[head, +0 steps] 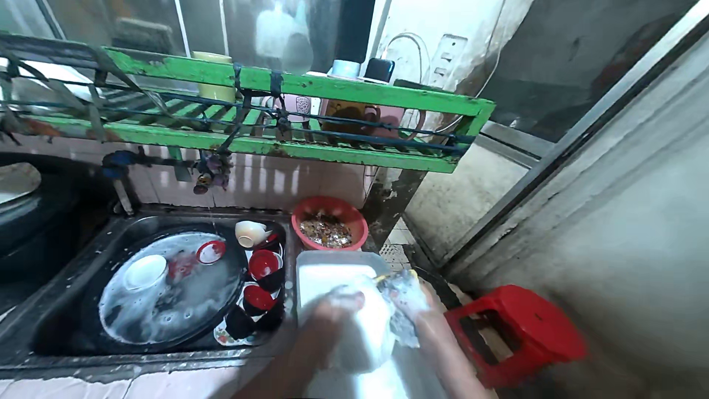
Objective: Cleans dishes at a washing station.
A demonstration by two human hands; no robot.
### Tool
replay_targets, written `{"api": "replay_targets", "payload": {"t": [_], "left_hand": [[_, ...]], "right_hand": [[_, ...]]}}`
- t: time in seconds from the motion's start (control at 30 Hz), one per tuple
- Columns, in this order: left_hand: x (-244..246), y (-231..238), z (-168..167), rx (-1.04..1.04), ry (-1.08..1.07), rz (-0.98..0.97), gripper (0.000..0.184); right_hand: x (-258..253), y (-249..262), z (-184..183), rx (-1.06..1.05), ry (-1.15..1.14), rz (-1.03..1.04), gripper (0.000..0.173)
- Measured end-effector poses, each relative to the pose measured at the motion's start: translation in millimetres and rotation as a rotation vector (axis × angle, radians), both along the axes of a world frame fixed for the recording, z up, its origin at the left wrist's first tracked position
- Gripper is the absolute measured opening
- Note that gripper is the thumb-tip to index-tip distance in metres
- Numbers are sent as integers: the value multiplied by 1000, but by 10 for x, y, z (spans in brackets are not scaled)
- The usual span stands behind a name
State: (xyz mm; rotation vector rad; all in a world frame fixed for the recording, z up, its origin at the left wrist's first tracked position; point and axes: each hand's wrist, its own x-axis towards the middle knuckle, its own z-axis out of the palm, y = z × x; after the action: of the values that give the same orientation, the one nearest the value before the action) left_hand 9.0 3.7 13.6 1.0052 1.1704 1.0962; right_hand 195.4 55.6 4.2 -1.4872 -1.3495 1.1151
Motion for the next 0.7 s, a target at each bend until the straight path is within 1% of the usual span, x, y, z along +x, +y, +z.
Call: {"api": "replay_targets", "payload": {"t": [0.07, 0.1, 0.13, 0.17, 0.2, 0.27, 0.3, 0.33, 0.37, 0.4, 0.43, 0.47, 0.5, 0.53, 0.57, 0.6, 0.63, 0.67, 0.7], "left_hand": [[59, -28, -60, 49, 134, -117, 38], [51, -48, -10, 30, 154, -143, 38], [27, -65, 53, 33, 136, -144, 36], [-2, -77, 127, 51, 94, -139, 33], [-37, -90, 219, 75, 47, -124, 32], [-115, -100, 399, 139, -15, -25, 31], [-158, -87, 431, 166, -5, 42, 33], [-182, -61, 372, 178, 33, 107, 35], [-207, -13, 258, 155, 73, 137, 40], [-231, 59, 154, 78, 90, 133, 46], [-256, 131, 77, -44, 42, 103, 52], [-270, 182, 30, -184, -107, 80, 57], [-272, 224, -36, -287, -308, 60, 62], [-274, 251, -94, -351, -456, 57, 59], [-267, 272, -108, -385, -498, 116, 49], [-262, 289, -110, -353, -457, 174, 46], [-230, 291, -106, -264, -339, 204, 56], [-166, 275, -109, -137, -189, 198, 61], [-87, 265, -111, -6, -32, 164, 58]], "right_hand": [[-118, -155, 295, 84, -233, 140, 79], [-155, -203, 383, 121, -259, 173, 83], [-139, -180, 393, 112, -181, 179, 84], [-80, -102, 327, 81, -23, 161, 81], [1, -15, 228, 46, 181, 136, 69], [109, 62, 126, 3, 577, 58, 26], [116, 74, 141, 42, 687, 40, 19], [103, 78, 182, 124, 688, 28, 19], [75, 83, 255, 234, 578, 25, 28], [43, 78, 356, 357, 397, 36, 46], [10, 58, 462, 471, 199, 55, 58], [-21, 18, 540, 565, 22, 75, 59], [-18, -55, 566, 591, -123, 120, 65], [-5, -138, 565, 533, -226, 159, 74], [0, -151, 525, 395, -234, 171, 78], [-8, -91, 434, 221, -159, 159, 76], [-48, -16, 292, 66, -50, 120, 68], [-114, 43, 129, -65, 27, 73, 59], [-211, 64, -22, -144, 60, 44, 54]]}}
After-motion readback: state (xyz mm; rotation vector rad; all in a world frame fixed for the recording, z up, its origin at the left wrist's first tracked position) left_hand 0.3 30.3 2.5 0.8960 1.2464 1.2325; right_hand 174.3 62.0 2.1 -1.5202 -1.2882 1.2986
